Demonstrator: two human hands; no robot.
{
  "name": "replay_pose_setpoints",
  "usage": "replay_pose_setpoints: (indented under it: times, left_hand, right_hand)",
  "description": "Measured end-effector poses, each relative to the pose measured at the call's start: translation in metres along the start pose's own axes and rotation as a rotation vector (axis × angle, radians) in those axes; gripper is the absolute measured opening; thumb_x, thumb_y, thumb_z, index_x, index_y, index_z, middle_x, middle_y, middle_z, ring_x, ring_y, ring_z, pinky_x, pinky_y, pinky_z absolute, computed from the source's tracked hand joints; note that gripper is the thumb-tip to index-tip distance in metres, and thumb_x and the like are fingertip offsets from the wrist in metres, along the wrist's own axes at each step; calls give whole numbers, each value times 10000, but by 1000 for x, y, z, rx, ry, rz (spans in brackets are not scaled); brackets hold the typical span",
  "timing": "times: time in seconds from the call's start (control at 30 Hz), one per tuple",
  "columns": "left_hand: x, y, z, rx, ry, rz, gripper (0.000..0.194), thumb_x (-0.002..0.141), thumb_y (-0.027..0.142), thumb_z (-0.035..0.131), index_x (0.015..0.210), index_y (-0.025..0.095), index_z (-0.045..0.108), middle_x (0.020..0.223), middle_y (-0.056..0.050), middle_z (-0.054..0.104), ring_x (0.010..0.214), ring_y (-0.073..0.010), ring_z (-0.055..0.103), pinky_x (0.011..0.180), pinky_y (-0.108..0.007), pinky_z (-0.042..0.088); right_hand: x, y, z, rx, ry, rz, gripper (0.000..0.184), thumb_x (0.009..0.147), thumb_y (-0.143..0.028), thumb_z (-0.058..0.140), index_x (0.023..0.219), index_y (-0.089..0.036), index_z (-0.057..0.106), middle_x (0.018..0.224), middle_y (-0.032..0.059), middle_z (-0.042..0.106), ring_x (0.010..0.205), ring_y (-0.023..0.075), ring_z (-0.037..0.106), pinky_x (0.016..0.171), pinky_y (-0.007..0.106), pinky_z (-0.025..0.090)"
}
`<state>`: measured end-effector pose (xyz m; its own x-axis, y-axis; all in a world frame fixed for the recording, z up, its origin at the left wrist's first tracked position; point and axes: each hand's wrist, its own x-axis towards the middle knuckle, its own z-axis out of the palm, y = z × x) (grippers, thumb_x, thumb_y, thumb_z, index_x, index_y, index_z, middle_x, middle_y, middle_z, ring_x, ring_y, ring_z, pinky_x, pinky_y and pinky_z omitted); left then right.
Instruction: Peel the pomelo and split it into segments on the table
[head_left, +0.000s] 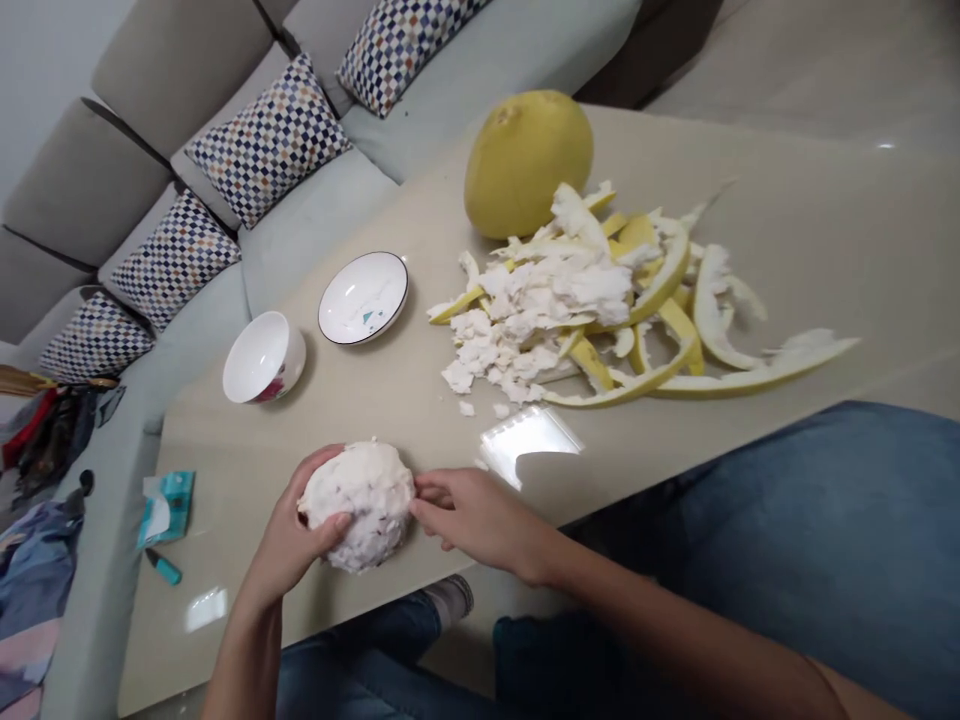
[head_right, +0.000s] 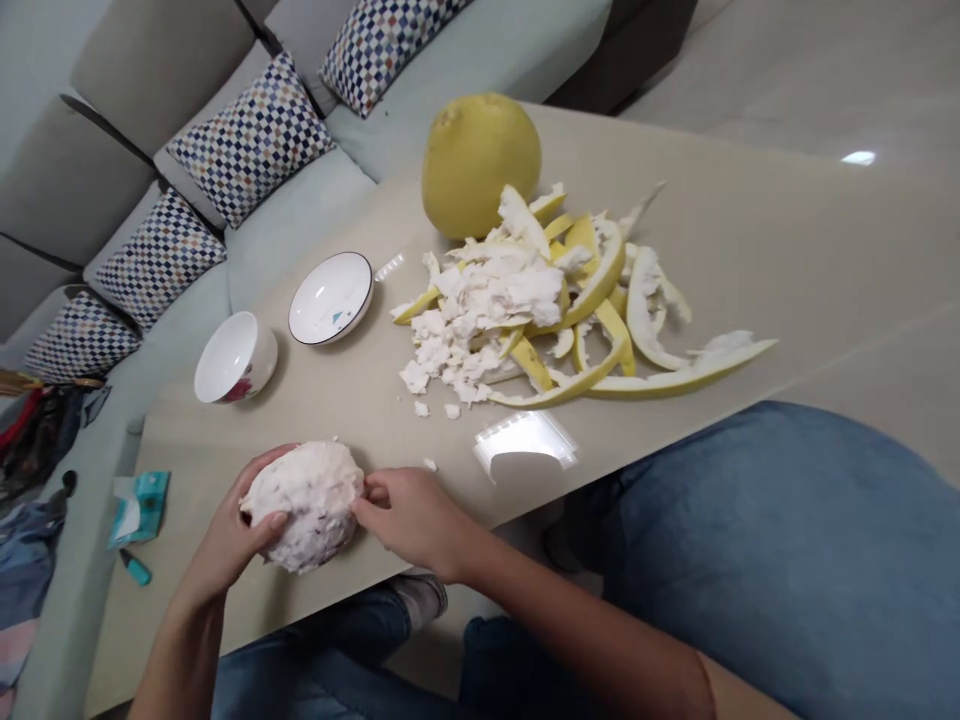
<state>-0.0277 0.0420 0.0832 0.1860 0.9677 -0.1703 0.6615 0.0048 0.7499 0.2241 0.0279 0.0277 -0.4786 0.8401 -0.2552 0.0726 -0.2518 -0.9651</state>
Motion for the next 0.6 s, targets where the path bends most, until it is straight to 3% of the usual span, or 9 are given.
replay_pose_setpoints:
  times: [0.13, 0.2, 0.33, 0.47, 0.6]
  left_hand:
    - [-26, -49, 1, -234, 296, 66, 910, 634, 791, 671, 1327, 225, 506, 1416, -162, 553, 1309, -375, 538, 1046, -489, 492]
    - [-35, -63, 5, -258, 342, 33, 929, 642, 808, 647, 1357, 245, 462, 1425, -150, 548, 1323, -374, 528, 1020, -493, 516]
    - [-38, -63, 9, -243, 309, 105, 867, 666, 754, 686, 1335, 244, 477, 1465, -150, 507, 1375, -375, 472, 1097, -519, 449]
    - [-35, -55, 9, -155, 301, 127, 811, 708, 742, 662, 1314, 229, 501, 1464, -170, 499, 1373, -384, 470, 1113, -553, 416]
    - [-37, -55, 12, -48, 341, 217, 757, 729, 714, 658, 1298, 237, 510, 1426, -159, 527, 1357, -381, 484, 1119, -586, 392]
  right_hand:
    - [4, -6, 11, 59, -25, 7, 262, 867, -240, 575, 1071, -167, 723, 991, 66, 765, 750, 158, 687, 600, 232, 471]
    - [7, -10, 18, -44, 36, -50, 269, 849, -264, 606, 1073, -181, 730, 1013, 68, 761, 738, 155, 668, 643, 247, 466]
    - [16, -25, 25, -291, 150, -99, 227, 826, -349, 642, 935, -170, 729, 922, 70, 742, 694, 151, 617, 645, 259, 415]
    - [26, -37, 22, -432, 104, -29, 168, 785, -324, 631, 701, -179, 649, 680, 22, 662, 598, 131, 531, 558, 252, 325]
    - [33, -39, 23, -441, 92, -14, 86, 687, -237, 661, 698, -185, 593, 651, 0, 626, 579, 121, 494, 542, 248, 300]
